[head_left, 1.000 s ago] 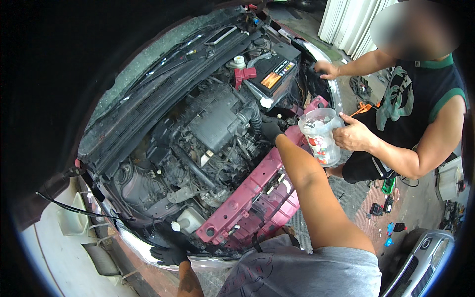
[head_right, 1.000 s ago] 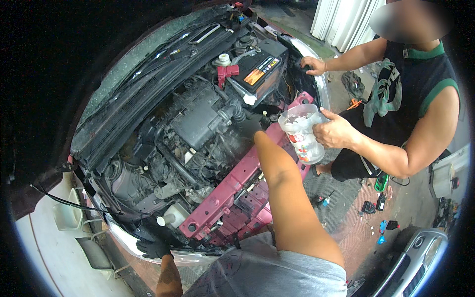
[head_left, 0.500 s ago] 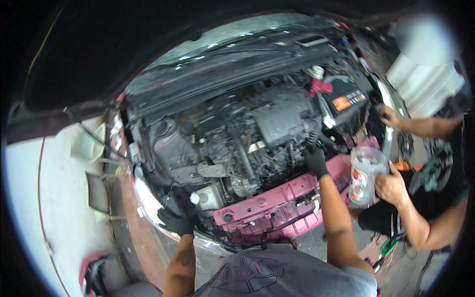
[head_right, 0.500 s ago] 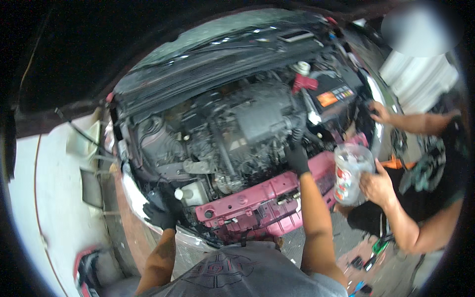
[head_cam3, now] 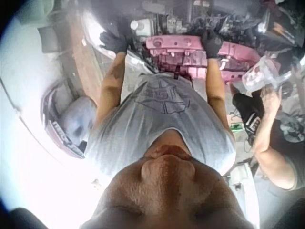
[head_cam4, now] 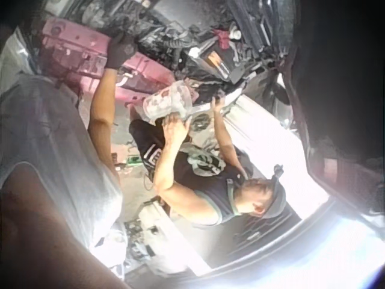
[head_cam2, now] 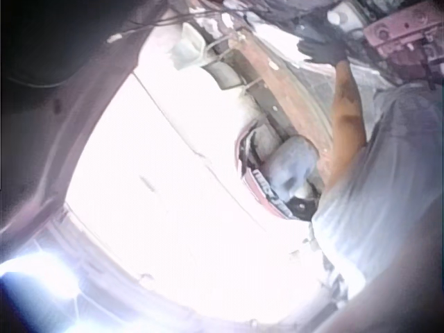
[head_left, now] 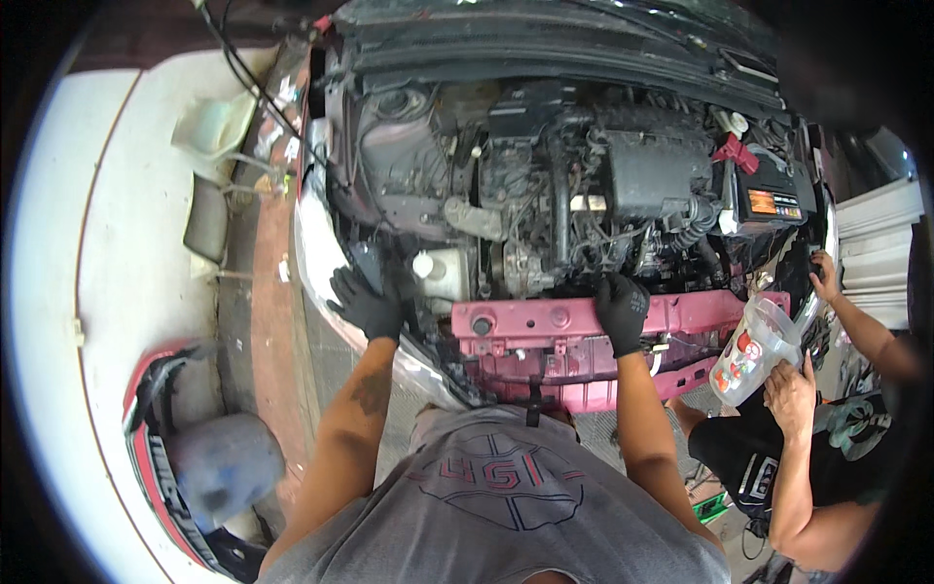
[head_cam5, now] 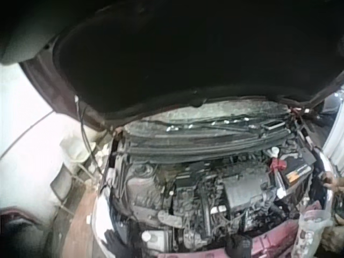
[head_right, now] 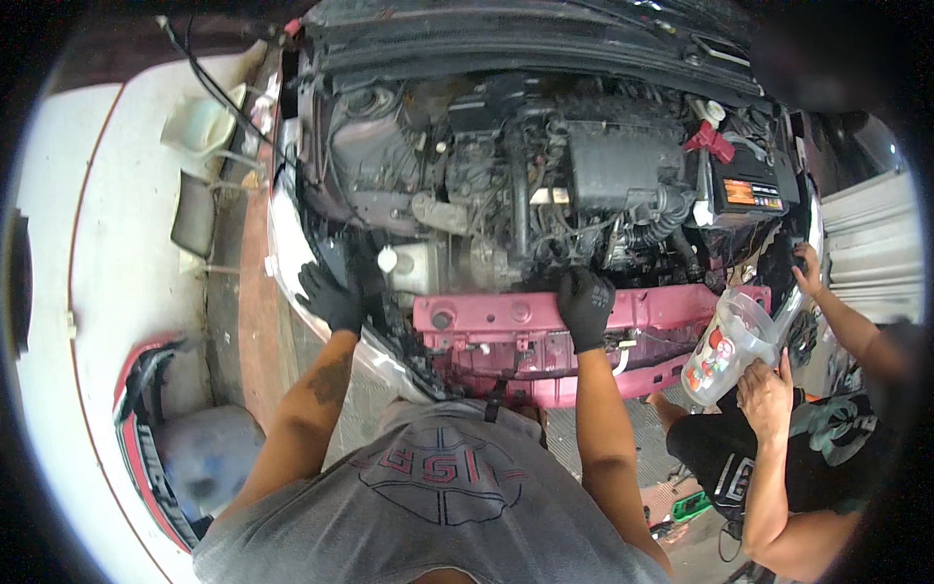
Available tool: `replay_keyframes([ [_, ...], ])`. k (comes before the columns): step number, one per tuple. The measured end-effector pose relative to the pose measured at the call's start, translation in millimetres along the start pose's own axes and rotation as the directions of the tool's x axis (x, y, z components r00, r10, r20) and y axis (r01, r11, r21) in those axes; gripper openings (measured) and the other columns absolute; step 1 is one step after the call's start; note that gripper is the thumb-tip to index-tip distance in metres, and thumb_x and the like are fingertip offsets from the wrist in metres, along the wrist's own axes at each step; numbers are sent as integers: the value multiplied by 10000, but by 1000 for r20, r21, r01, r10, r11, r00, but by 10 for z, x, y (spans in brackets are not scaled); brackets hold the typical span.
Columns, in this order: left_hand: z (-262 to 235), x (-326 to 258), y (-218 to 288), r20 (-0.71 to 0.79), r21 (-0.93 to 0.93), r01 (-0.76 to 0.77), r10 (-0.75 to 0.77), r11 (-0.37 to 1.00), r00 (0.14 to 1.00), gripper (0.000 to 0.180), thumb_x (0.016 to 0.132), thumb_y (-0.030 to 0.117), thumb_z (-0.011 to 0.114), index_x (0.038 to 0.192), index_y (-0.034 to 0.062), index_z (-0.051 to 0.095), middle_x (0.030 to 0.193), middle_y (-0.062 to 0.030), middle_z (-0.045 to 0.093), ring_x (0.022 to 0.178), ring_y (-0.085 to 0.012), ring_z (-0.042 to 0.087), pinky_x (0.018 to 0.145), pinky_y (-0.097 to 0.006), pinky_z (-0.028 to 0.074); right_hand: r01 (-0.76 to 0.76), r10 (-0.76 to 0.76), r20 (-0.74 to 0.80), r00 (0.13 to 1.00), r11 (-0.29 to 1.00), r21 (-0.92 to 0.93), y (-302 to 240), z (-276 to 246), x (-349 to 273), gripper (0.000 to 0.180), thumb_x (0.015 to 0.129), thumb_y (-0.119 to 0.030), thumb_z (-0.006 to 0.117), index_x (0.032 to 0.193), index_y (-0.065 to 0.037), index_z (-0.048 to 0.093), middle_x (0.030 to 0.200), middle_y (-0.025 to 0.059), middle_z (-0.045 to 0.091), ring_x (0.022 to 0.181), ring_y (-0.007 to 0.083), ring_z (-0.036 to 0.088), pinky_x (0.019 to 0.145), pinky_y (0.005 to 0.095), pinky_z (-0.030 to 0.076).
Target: The person works on the front end of a car with the hood open, using a power drill to remove bolts from a pink metal support bar. They then lift and remove the bar from the engine bay. Another person assists by holding a container of parts nearby.
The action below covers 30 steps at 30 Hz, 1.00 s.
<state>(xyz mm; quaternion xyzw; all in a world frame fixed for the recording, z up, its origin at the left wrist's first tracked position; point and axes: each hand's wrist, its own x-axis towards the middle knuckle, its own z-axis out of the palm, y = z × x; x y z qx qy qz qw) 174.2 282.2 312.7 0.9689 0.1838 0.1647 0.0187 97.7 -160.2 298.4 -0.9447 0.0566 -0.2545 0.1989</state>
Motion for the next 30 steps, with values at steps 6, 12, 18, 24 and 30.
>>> replay_keyframes([
  [6,-33,20,-29,-30,-70,-8,6,998,1000,904,846,601,549,1457,-42,377,1538,-219,353,1479,-348,233,1180,-588,88,154,-152,-25,988,985,78,-370,-100,132,260,828,-141,684,1062,-41,633,782,143,631,709,350,609,687,477,466],
  [12,-60,22,-15,-34,-161,11,-17,987,999,892,856,575,544,1462,-55,363,1526,-229,367,1473,-357,251,1178,-599,88,275,-366,445,818,927,256,-1827,247,66,259,847,-238,653,1049,-77,645,869,169,638,855,370,627,736,491,469],
  [18,-213,88,-116,-50,-397,-64,48,915,998,812,873,508,590,1434,-44,389,1504,-295,335,1430,-440,268,1148,-626,129,399,-342,430,835,916,-46,-2217,937,-219,183,826,-241,615,918,-85,638,851,138,632,823,330,625,698,483,453],
  [24,-222,979,-422,-208,-510,-163,63,845,976,716,874,437,636,1380,-29,434,1446,-327,363,1399,-465,284,1123,-643,177,458,-411,401,819,888,-26,-2352,856,-179,157,793,-187,618,903,-75,623,817,128,623,778,329,614,657,478,445],
  [30,-91,1370,-581,-100,-397,-149,119,906,988,697,888,493,582,1356,-17,500,1468,-284,403,1405,-449,318,1131,-650,161,473,-361,470,805,870,-141,-2618,786,-94,322,818,-154,601,1122,-48,580,762,114,623,690,326,613,618,480,428],
])
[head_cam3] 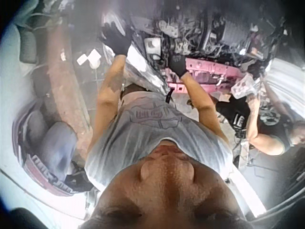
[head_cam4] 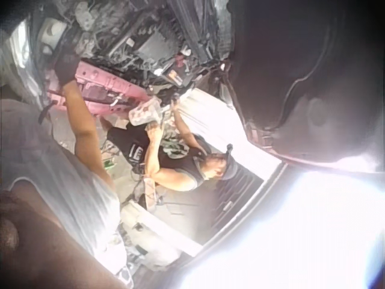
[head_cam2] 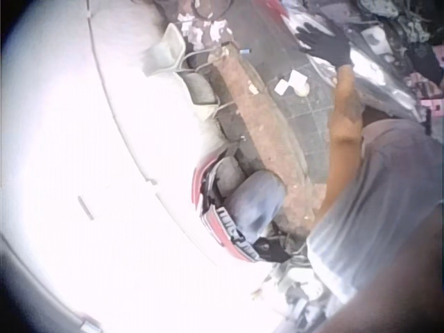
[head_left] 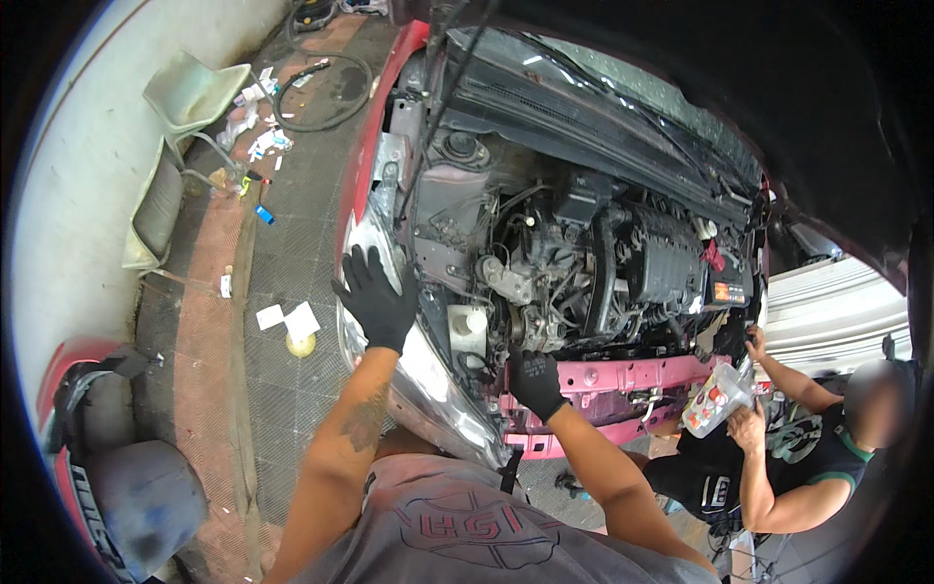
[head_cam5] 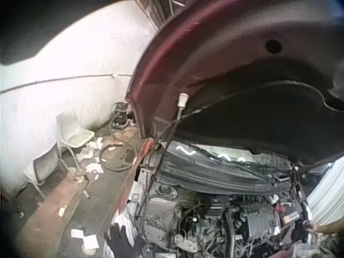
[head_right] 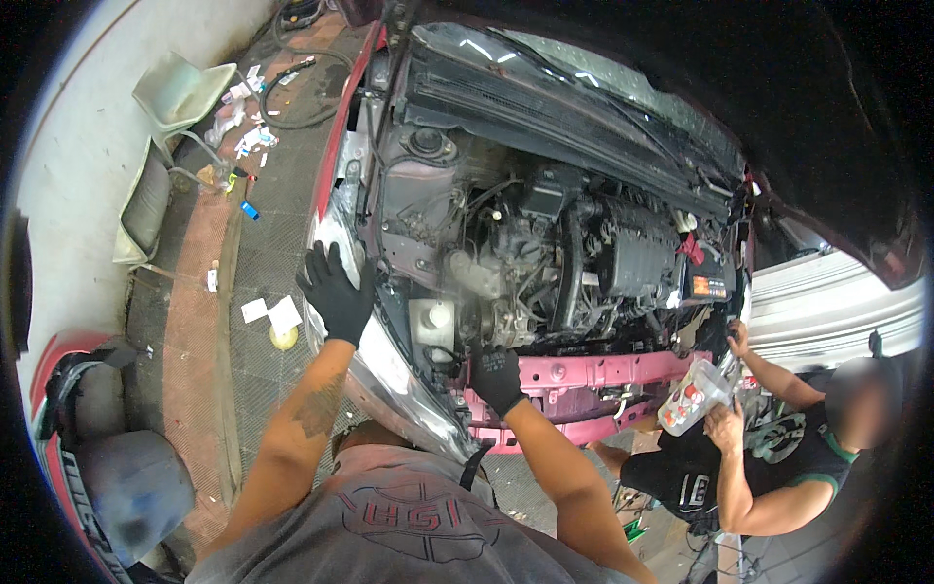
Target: The person works on the front end of a car with the hood open, using a power drill to remove bolts from a pink metal support bar. They then lift and remove the bar from the engine bay. Another person assists by holding a container of parts nearby.
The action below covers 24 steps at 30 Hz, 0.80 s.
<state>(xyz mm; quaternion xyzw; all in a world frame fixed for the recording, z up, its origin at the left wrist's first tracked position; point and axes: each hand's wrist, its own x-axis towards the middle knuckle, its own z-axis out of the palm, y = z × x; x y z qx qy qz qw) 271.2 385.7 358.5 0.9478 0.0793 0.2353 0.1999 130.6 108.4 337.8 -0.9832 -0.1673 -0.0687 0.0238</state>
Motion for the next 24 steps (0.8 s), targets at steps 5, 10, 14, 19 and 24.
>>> replay_keyframes([
  [5,-47,35,6,31,-26,20,-20,999,999,668,876,498,592,1336,16,540,1477,-263,415,1411,-441,318,1130,-649,161,7,-10,377,926,1000,9,226,35,130,374,879,-288,603,1186,-75,613,777,143,656,705,330,651,614,487,459],
  [10,-70,75,-78,56,-25,63,-62,998,997,671,890,508,556,1324,-4,548,1478,-259,416,1422,-450,294,1139,-661,122,-43,20,312,950,997,65,882,-508,1464,413,920,-423,591,1185,-112,652,825,218,680,756,400,671,699,494,540],
  [14,-68,106,21,102,-44,60,-56,997,993,689,875,528,584,1323,6,550,1476,-261,417,1414,-462,300,1147,-661,107,112,-139,-203,969,984,-141,2167,-483,2878,433,929,-317,587,1258,-37,588,1118,237,640,1045,385,630,910,458,504],
  [19,-90,124,63,133,-64,81,-72,995,988,697,874,535,597,1318,0,550,1477,-273,406,1415,-467,295,1153,-658,90,-234,282,-286,916,954,189,2549,-860,4502,605,916,-510,581,1313,-53,575,1196,217,643,1111,410,613,976,483,463],
  [24,-79,135,8,110,-64,81,-73,995,991,719,836,533,647,1290,-16,553,1449,-291,427,1397,-505,300,1124,-705,107,-548,543,132,830,836,5,2313,-976,5312,807,834,-632,629,1374,-41,530,1342,251,570,1283,410,516,1063,472,410],
])
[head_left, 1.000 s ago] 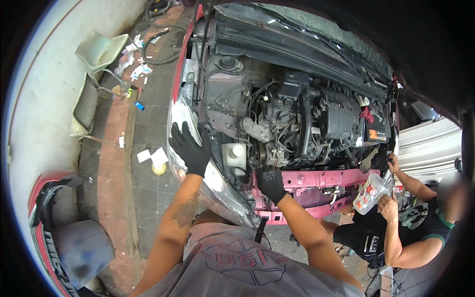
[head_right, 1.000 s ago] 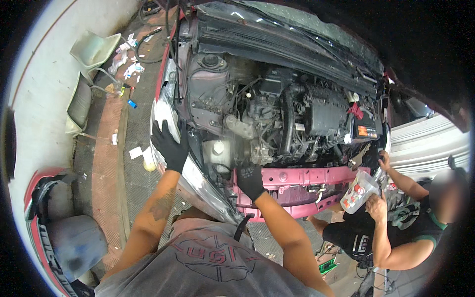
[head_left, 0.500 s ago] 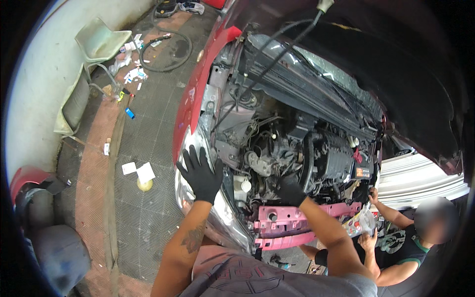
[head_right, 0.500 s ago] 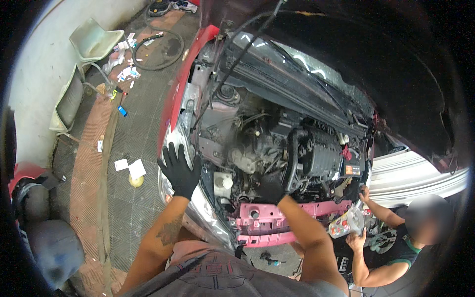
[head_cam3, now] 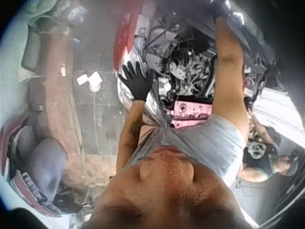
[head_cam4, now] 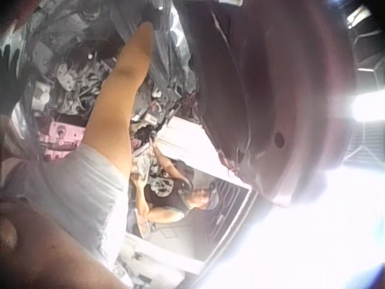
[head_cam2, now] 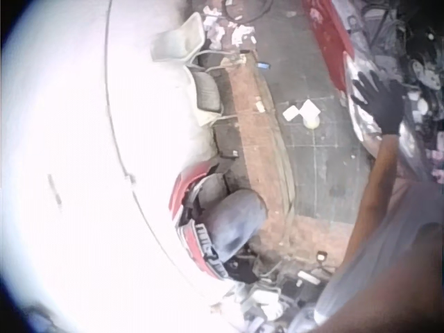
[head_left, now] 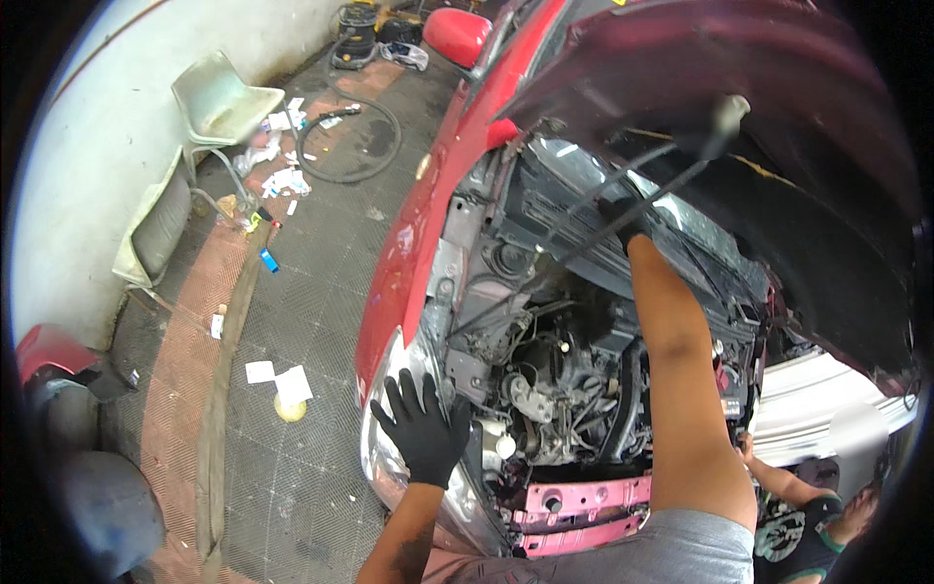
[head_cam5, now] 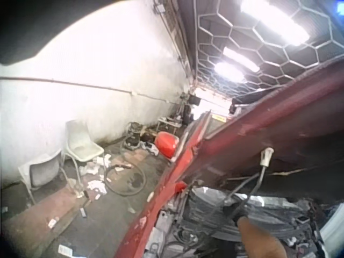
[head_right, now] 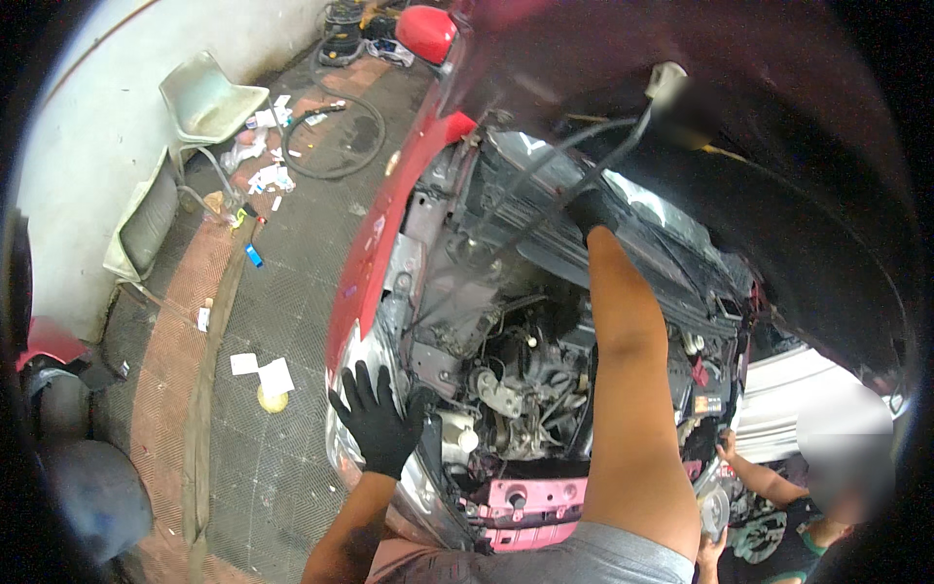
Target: The person works on the front end of a car with the hood open, using a power drill to remove bolts from a pink metal support bar. They then lift and remove the bar from the engine bay. Another person assists by holding a container of parts nearby.
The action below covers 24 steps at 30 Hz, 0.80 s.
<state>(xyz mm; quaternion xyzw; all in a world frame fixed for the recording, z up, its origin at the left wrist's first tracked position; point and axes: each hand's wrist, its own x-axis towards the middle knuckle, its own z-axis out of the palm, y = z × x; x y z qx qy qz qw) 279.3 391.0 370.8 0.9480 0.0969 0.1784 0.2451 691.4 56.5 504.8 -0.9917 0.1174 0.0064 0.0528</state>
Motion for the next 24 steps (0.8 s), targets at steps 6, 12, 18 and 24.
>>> replay_keyframes([
  [6,-52,4,-12,54,1,38,-38,999,998,714,854,555,606,1293,-7,567,1457,-286,422,1397,-499,304,1138,-691,77,44,-57,-138,989,994,-99,220,256,369,810,823,-629,640,1375,-47,530,1358,250,559,1290,402,515,1056,480,425],
  [12,-88,-6,8,119,77,58,-67,995,991,744,892,597,503,1383,39,528,1541,-249,331,1469,-440,198,1163,-658,19,190,-236,-176,956,951,-242,55,32,-211,528,903,-513,585,1205,-88,668,1174,210,651,1065,366,633,937,482,476],
  [18,278,-167,157,-56,167,-121,132,978,990,677,937,561,458,1415,83,497,1565,-177,330,1472,-381,250,1148,-665,128,-127,310,-429,848,906,404,827,842,-1144,404,960,-319,513,1169,10,621,1095,270,651,1014,461,616,906,532,482],
  [24,34,-84,34,79,356,-39,12,934,997,629,969,568,437,1408,121,497,1590,-171,283,1461,-376,271,1104,-635,232,167,6,-260,966,751,639,734,956,-4297,337,992,-304,498,1012,13,610,821,231,644,749,293,633,707,454,489],
])
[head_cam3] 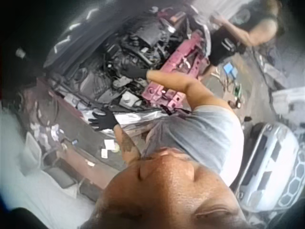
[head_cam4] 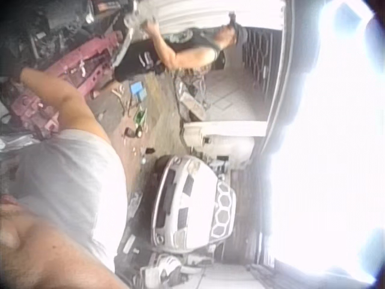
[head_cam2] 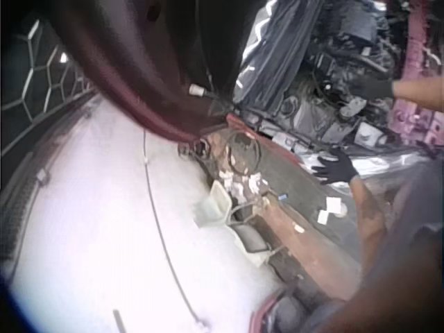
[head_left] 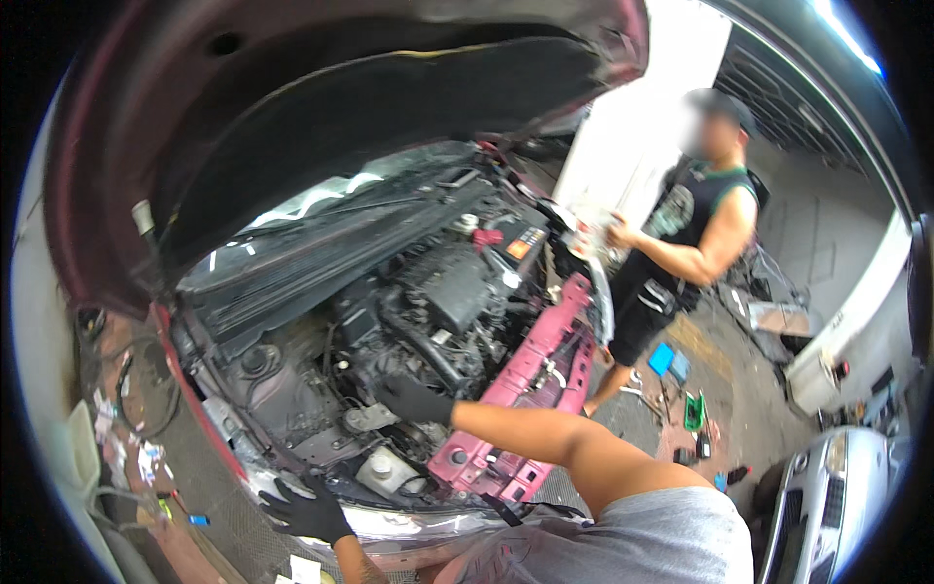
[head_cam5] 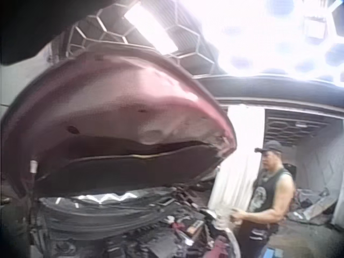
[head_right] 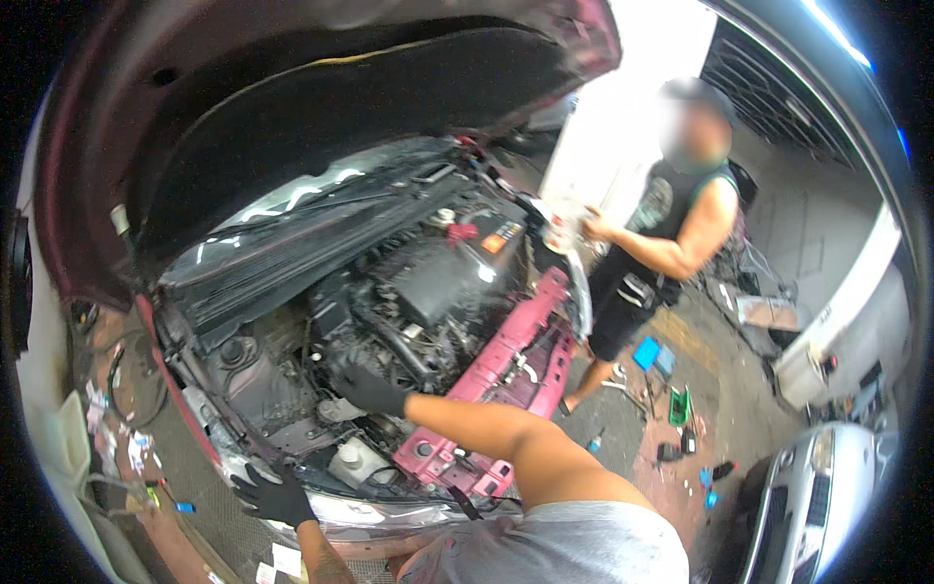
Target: The person works on the front end of a car with the hood open, using a power drill to remove bolts from a pink metal support bar. They then lift and remove the bar from the engine bay. Another person assists by holding a container of parts nearby.
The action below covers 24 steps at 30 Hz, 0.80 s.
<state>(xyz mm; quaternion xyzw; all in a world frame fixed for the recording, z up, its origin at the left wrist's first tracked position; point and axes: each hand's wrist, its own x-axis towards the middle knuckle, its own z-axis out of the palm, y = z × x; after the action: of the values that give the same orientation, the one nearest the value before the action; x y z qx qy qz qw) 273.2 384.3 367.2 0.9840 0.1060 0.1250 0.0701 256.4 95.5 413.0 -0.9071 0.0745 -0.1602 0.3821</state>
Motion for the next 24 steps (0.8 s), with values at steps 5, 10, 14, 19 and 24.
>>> replay_keyframes([
  [5,190,-81,-8,-39,-14,-101,101,995,994,638,947,609,477,1406,166,469,1574,-140,313,1457,-378,273,1055,-685,277,-394,397,139,907,918,-54,473,-711,-2380,339,956,-324,582,1094,-34,687,987,161,707,910,283,682,826,403,534],
  [10,93,-91,-49,8,95,-118,118,988,993,699,932,660,457,1438,178,446,1578,-55,331,1451,-365,293,1040,-686,288,-718,716,-57,696,695,-40,950,-1003,-4162,330,878,-289,517,912,-15,697,959,255,681,865,435,660,817,501,519],
  [14,74,-53,-49,-12,130,-115,118,985,993,708,925,681,451,1436,190,452,1562,-51,361,1442,-355,317,1024,-679,307,-941,945,-92,315,299,-157,1433,-962,-5374,302,836,-222,531,921,1,716,965,263,692,904,420,684,817,490,531],
  [19,185,-67,-47,-12,141,-116,119,983,993,700,922,687,451,1432,208,451,1541,-55,393,1432,-350,338,1029,-670,308,-791,861,-19,507,457,-406,1893,-867,-6537,224,819,-201,595,815,-8,709,793,206,676,752,317,662,715,454,523],
  [24,201,-64,-61,-49,158,-116,125,981,991,669,929,672,454,1421,219,460,1539,-34,395,1431,-339,342,1033,-660,309,-970,959,-147,243,239,-43,1449,-1037,-5948,256,804,-239,628,798,7,698,644,159,629,626,235,620,640,434,488],
])
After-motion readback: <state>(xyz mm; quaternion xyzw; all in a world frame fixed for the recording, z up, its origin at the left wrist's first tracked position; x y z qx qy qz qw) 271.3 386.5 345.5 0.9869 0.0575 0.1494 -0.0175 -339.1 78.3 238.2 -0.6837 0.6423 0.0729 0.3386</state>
